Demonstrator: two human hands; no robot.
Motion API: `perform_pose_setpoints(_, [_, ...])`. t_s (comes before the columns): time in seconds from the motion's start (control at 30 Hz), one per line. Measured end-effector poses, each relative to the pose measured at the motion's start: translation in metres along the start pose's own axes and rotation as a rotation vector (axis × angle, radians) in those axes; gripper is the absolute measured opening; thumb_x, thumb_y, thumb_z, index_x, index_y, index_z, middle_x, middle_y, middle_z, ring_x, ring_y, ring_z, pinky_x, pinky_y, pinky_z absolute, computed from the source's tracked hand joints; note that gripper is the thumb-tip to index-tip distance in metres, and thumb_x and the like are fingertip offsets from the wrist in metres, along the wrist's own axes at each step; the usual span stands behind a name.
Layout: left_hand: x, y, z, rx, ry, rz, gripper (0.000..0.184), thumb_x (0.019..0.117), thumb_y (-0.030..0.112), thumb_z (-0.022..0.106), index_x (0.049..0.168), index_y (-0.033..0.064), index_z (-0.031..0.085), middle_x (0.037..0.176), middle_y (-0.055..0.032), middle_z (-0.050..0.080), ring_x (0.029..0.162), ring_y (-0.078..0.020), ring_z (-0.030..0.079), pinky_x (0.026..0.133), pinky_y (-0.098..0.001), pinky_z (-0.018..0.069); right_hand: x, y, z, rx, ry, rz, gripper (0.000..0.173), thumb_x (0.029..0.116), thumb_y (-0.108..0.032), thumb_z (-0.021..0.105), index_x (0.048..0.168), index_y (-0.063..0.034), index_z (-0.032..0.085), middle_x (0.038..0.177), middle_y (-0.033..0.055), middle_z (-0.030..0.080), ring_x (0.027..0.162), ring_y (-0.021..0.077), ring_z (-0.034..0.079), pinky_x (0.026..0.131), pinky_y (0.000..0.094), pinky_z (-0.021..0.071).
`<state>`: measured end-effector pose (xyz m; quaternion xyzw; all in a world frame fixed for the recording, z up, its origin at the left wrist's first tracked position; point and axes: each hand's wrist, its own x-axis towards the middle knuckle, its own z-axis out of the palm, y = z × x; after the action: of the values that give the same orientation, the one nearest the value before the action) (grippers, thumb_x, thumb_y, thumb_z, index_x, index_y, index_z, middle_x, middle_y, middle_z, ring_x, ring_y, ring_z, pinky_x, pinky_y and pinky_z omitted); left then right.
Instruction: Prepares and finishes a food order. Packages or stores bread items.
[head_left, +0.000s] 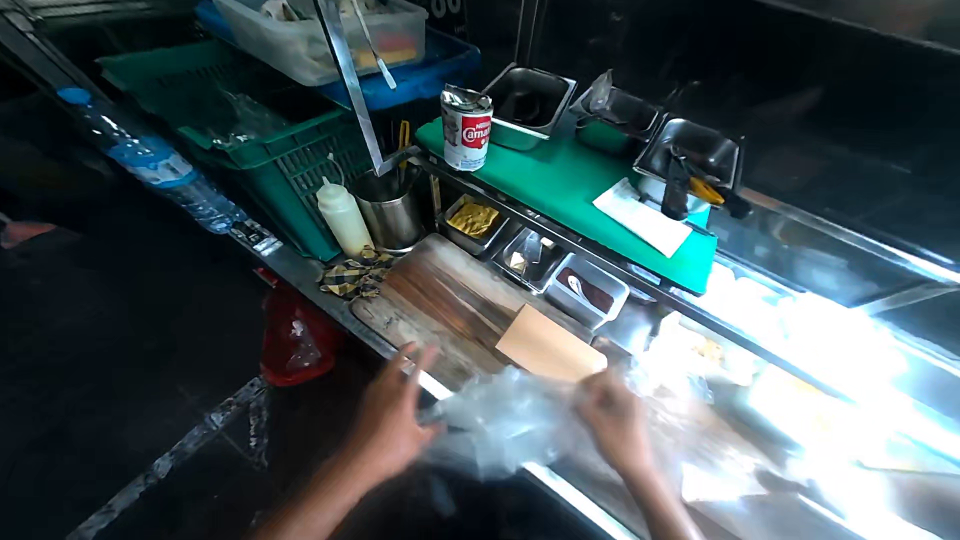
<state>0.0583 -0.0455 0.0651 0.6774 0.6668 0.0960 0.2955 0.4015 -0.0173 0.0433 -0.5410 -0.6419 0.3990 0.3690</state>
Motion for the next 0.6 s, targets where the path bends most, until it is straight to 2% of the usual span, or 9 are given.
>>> perform_pose_setpoints(0.03, [0.001,0.021,0.007,0.047,-0.120,0.136,0.101,0.0736,0.030,0.088,0.160,0.0264,0.036,0.165,-0.0166,0.031,0.147,-0.0395,0.036,0.116,-0.0596,0.0363,0.003,-0.023,0.016,0.020,-0.226,-0.066,0.006,0.0839,-0.006,0.069,0.087,-0.0025,0.067,0.088,0.0060,0.068,0.077,0.0120,0.065,0.068,0.0311,0.0569])
perform_pose_setpoints(0.07, [0.007,0.035,0.012,0.090,-0.202,0.240,0.090,0.0759,0.024,0.083,0.156,0.0275,0.043,0.161,-0.0143,0.039,0.146,-0.0374,0.039,0.116,-0.0588,0.0363,0.012,-0.044,0.031,0.047,-0.457,-0.097,0.011,0.0862,-0.008,0.069,0.095,-0.0012,0.068,0.093,0.0084,0.069,0.082,0.0144,0.067,0.074,0.0340,0.0577])
perform_pose_setpoints(0.13, [0.032,0.029,0.011,0.031,-0.217,0.193,0.050,0.0828,0.010,0.073,0.132,0.0171,0.067,0.134,-0.0123,0.065,0.125,-0.0330,0.061,0.103,-0.0581,0.0487,0.041,-0.065,0.049,0.088,-0.745,-0.083,0.031,0.0917,-0.014,0.072,0.119,-0.0013,0.066,0.109,0.0114,0.071,0.097,0.0180,0.069,0.089,0.0381,0.0575])
perform_pose_setpoints(0.23, [0.062,-0.036,-0.010,-0.182,0.228,-0.046,0.031,0.0851,0.001,0.070,0.116,0.0019,0.069,0.112,-0.0172,0.071,0.104,-0.0309,0.069,0.093,-0.0544,0.0560,0.089,-0.014,0.032,-0.170,-0.456,0.069,0.046,0.0977,-0.031,0.068,0.140,-0.0127,0.062,0.133,0.0057,0.068,0.121,0.0169,0.065,0.107,0.0410,0.0534])
perform_pose_setpoints(0.3, [0.065,-0.056,-0.009,-0.281,0.384,-0.084,0.042,0.0837,-0.002,0.067,0.125,-0.0044,0.061,0.120,-0.0232,0.065,0.112,-0.0330,0.064,0.098,-0.0528,0.0531,0.114,0.046,0.015,-0.599,-0.272,0.295,0.060,0.1005,-0.055,0.056,0.152,-0.0242,0.050,0.143,0.0085,0.060,0.130,0.0281,0.059,0.107,0.0558,0.0480])
perform_pose_setpoints(0.37, [0.057,-0.040,0.018,-0.372,0.256,-0.023,0.057,0.0829,0.003,0.065,0.138,-0.0070,0.054,0.132,-0.0253,0.061,0.123,-0.0314,0.061,0.105,-0.0466,0.0514,0.122,0.092,0.009,-0.789,-0.329,0.490,0.073,0.0969,-0.073,0.043,0.153,-0.0270,0.048,0.137,0.0144,0.063,0.124,0.0385,0.061,0.099,0.0662,0.0489])
perform_pose_setpoints(0.47, [0.062,-0.008,0.085,-0.765,-0.221,-0.009,0.089,0.0824,0.009,0.072,0.158,-0.0015,0.027,0.155,-0.0217,0.042,0.137,-0.0263,0.051,0.109,-0.0387,0.0498,0.116,0.102,0.014,-0.568,-0.424,0.646,0.067,0.0972,-0.071,0.046,0.127,-0.0145,0.067,0.125,0.0154,0.067,0.117,0.0334,0.064,0.099,0.0607,0.0507])
perform_pose_setpoints(0.53, [0.066,0.007,0.119,-1.161,-0.420,-0.053,0.113,0.0786,0.013,0.077,0.162,-0.0001,0.002,0.165,-0.0222,0.025,0.147,-0.0251,0.039,0.116,-0.0382,0.0432,0.087,0.093,0.022,-0.239,-0.380,0.697,0.062,0.0941,-0.058,0.059,0.128,-0.0074,0.065,0.130,0.0163,0.062,0.121,0.0289,0.060,0.104,0.0520,0.0485])
perform_pose_setpoints(0.6, [0.070,0.015,0.131,-1.360,-0.450,-0.137,0.114,0.0815,0.022,0.082,0.162,0.0028,0.003,0.160,-0.0188,0.034,0.142,-0.0216,0.046,0.113,-0.0383,0.0476,0.050,0.081,0.034,0.112,-0.171,0.769,0.065,0.0856,-0.045,0.073,0.134,-0.0061,0.055,0.126,0.0120,0.064,0.111,0.0224,0.066,0.095,0.0441,0.0577])
